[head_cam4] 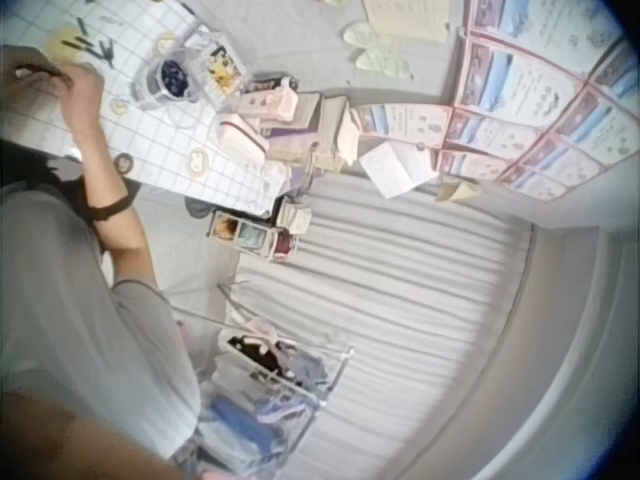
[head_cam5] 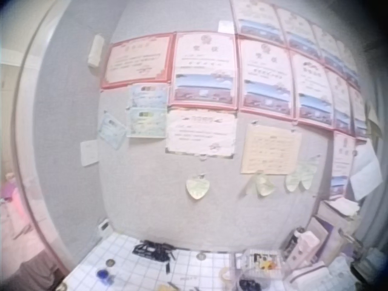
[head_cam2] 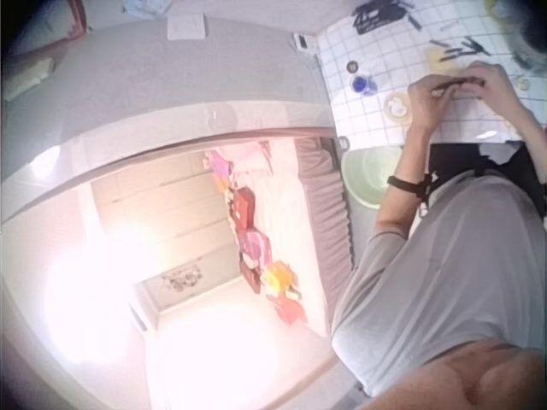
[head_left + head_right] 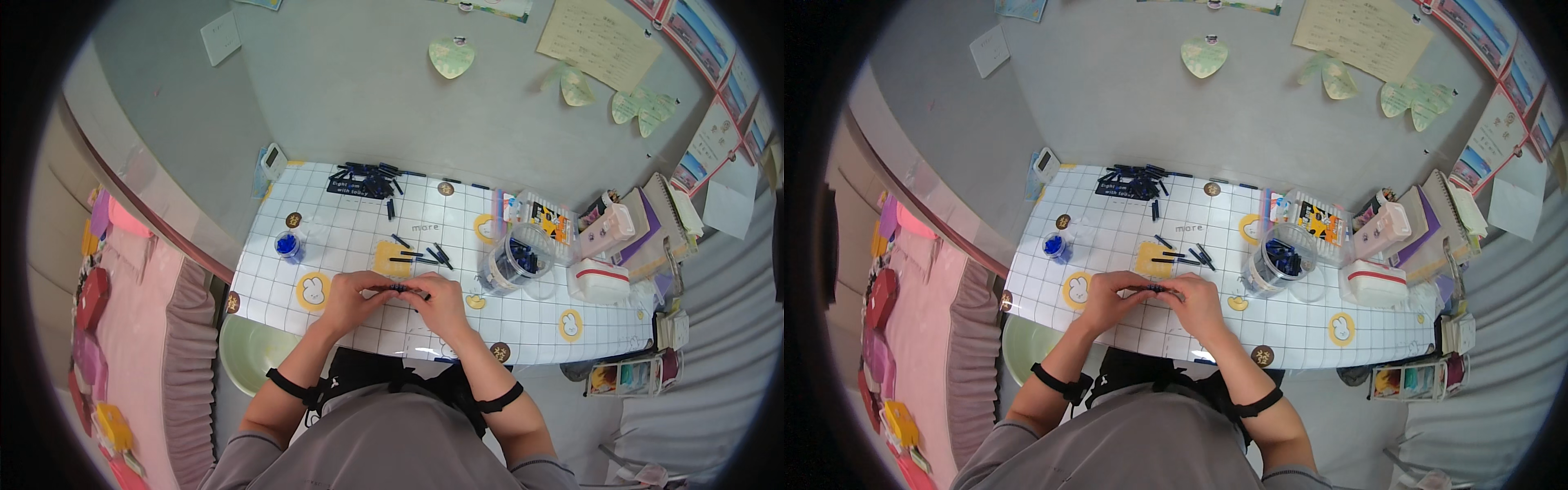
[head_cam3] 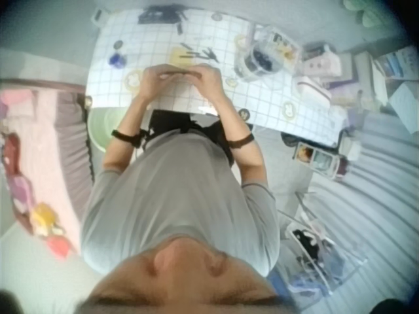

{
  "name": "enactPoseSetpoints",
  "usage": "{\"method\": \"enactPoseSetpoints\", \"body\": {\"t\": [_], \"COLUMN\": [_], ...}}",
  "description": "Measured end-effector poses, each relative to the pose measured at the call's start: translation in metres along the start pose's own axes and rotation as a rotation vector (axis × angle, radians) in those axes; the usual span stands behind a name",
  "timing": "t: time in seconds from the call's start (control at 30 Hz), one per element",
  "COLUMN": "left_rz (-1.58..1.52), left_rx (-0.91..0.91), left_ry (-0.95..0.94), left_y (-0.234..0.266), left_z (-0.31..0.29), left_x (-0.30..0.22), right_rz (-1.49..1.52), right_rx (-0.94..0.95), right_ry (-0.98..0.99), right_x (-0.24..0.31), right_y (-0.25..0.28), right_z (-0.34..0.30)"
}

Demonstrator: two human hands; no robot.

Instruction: The person is assembling components of black ink pens on a desk.

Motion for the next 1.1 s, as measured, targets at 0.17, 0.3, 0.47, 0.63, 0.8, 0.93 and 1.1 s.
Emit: {"method": "enactPoseSetpoints", "body": {"t": [0.17, 0.3, 0.47, 0.63, 0.8, 0.93, 1.1], "left_rz": [-0.021, -0.055, -0.033, 0.026, 0.174, 0.158, 0.159], "left_rx": [-0.019, -0.059, -0.137, -0.172, -0.137, -0.143, -0.220], "left_ry": [-0.299, -0.441, -0.717, -0.749, -0.678, -0.683, -0.656], "left_y": [-0.011, -0.040, -0.089, -0.131, -0.158, -0.153, -0.118], "left_z": [0.017, 0.026, 0.040, 0.055, 0.066, 0.067, 0.077], "left_x": [-0.086, -0.136, -0.181, -0.188, -0.180, -0.187, -0.178], "right_rz": [0.011, -0.025, -0.220, -0.359, -0.479, -0.545, -0.499], "right_rx": [-0.190, -0.422, -0.601, -0.629, -0.552, -0.594, -0.636], "right_ry": [0.071, 0.142, 0.190, 0.206, 0.086, 0.229, 0.254], "right_x": [0.044, 0.065, 0.070, 0.056, 0.042, 0.051, 0.062], "right_y": [0.064, 0.136, 0.208, 0.229, 0.228, 0.226, 0.221], "right_z": [0.004, 0.003, 0.005, 0.010, 0.017, 0.018, 0.017]}}
Point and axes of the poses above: each hand's wrist, its own z-axis towards the middle knuckle, its own y-axis out of the back of the hand, x = y × z, the point moved 9 cm from there along z, towards the middle knuckle, and after that the axes turned 13 degrees about -x, right-handed, at the moved point
